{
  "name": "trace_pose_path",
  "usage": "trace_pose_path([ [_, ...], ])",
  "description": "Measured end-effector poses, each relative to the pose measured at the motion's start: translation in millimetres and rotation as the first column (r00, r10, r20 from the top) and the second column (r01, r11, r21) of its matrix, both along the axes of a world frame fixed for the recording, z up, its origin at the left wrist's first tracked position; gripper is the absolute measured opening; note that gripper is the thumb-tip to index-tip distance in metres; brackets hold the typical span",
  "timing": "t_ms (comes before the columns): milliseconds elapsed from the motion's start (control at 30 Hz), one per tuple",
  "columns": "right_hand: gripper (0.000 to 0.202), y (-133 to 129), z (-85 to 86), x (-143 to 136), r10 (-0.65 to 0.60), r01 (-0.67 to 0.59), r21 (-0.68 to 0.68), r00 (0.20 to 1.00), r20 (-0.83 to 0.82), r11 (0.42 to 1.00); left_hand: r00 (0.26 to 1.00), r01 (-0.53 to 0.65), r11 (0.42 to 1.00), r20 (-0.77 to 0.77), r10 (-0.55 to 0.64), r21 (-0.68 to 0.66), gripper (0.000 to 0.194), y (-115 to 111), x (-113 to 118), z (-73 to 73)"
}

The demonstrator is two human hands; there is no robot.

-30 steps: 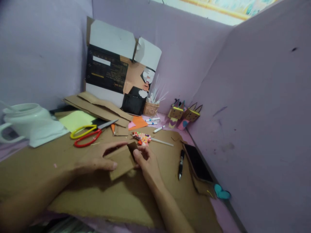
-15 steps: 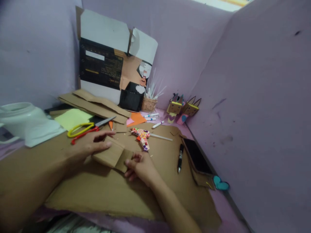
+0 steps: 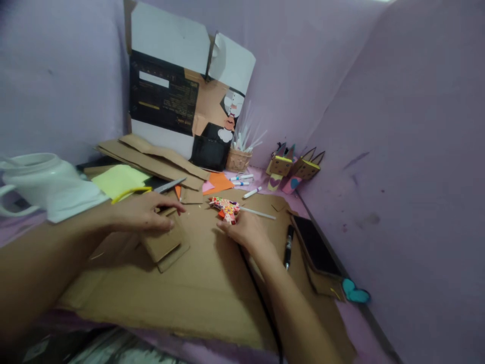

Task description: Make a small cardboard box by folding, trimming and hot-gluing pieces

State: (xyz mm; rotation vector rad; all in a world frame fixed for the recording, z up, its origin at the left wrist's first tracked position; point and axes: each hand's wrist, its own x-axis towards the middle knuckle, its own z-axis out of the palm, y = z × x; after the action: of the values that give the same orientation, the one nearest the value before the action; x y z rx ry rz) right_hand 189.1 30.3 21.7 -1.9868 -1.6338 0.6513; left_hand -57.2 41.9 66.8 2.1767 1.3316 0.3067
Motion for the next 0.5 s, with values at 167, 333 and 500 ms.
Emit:
trace_pose_path([
  [167, 0.016, 8.7, -13.9, -4.8, 0.018, -0.040, -0.062, 0.944, -0.330, 0.997, 0.998, 0.058, 0.997, 0.029, -0.056, -0.044, 0.042, 7.2, -7.5, -5.4],
  [333, 0.023, -18.6, -2.0, -1.7, 0.125, -0.118, 0.051, 0.786, -0.605, 0.992, 0.997, 0.024, 0.997, 0.069, -0.019, -0.069, 0.042, 5.7, -11.4, -7.0],
  [500, 0.053, -65.4, -7.4, 3.5, 0.210, -0.171, 0.134, 0.586, -0.783, 0.976, 0.984, -0.011, 0.999, 0.180, 0.020, -0.053, 0.037, 1.1, -7.2, -8.8],
])
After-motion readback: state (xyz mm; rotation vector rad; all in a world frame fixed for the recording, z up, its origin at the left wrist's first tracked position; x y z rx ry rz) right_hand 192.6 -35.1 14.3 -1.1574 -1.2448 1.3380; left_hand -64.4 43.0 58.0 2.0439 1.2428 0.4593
